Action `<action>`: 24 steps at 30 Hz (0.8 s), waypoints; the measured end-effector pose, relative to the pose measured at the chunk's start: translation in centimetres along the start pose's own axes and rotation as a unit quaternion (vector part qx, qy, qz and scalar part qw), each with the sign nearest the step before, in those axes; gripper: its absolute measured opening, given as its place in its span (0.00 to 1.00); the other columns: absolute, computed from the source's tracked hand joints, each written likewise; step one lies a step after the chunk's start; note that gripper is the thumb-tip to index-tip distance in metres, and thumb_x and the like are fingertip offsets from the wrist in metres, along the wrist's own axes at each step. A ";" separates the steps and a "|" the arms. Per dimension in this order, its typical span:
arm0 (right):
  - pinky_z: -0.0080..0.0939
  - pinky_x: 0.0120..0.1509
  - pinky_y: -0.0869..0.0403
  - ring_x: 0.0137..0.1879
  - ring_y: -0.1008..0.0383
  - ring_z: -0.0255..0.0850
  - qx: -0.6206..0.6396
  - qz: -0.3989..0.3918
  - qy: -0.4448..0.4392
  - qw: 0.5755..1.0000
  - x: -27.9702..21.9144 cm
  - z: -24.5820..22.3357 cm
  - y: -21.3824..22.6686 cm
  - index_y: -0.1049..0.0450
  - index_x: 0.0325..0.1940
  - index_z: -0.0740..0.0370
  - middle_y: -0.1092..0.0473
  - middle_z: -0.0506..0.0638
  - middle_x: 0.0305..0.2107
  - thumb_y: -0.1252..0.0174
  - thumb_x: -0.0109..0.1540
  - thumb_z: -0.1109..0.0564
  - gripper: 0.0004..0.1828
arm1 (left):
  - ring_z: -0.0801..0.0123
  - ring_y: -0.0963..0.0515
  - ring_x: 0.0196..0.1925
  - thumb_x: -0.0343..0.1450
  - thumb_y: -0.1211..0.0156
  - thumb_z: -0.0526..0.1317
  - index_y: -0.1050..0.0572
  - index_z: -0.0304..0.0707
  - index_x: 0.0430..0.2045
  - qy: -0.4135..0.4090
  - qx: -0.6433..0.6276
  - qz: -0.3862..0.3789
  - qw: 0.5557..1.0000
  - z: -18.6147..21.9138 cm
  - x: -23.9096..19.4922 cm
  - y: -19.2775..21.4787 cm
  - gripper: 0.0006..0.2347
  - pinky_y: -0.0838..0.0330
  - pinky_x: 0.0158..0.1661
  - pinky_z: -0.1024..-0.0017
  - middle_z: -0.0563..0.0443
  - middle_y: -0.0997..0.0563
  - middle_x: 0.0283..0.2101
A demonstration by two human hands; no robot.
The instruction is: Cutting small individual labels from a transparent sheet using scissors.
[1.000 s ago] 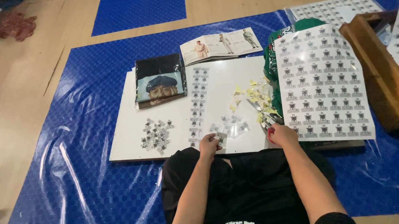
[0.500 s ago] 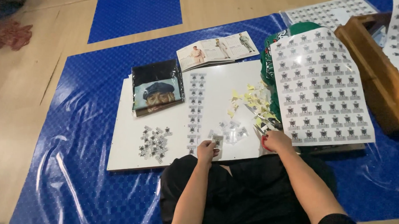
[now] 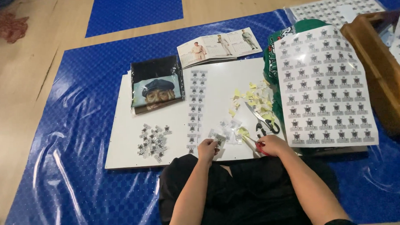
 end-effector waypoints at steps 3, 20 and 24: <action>0.52 0.71 0.31 0.67 0.28 0.55 0.018 0.031 -0.024 0.999 0.3 1.0 0.9 0.23 0.62 0.54 0.25 0.57 0.58 0.47 0.62 0.49 0.25 | 0.65 0.18 0.28 0.68 0.42 0.31 0.27 0.17 0.49 -0.005 -0.005 0.007 1.000 0.1 0.0 0.2 0.17 0.20 0.27 0.76 0.37 0.23 0.34; 0.46 0.39 0.20 0.25 0.19 0.51 0.091 0.064 -0.103 0.988 5.9 3.4 1.2 0.16 0.40 0.56 0.21 0.57 0.25 0.49 0.57 0.53 0.17 | 0.53 0.13 0.32 0.73 0.50 0.33 0.33 0.25 0.60 0.049 0.016 -0.012 0.999 -0.8 0.6 -0.1 0.19 0.15 0.29 0.69 0.33 0.25 0.48; 0.43 0.23 0.21 0.20 0.22 0.48 0.295 0.169 -0.154 0.928 7.8 8.6 2.4 0.22 0.54 0.58 0.24 0.56 0.19 0.40 0.60 0.43 0.23 | 0.57 0.14 0.26 0.72 0.47 0.32 0.34 0.23 0.61 0.059 0.012 -0.017 0.998 -0.4 -0.1 -0.4 0.21 0.16 0.25 0.71 0.35 0.25 0.48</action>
Point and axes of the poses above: each hand's wrist, its own x-axis towards the middle knuckle, its own y-axis out of the back of the hand, z = x × y, the point moved 5 cm from there along x, towards the middle knuckle
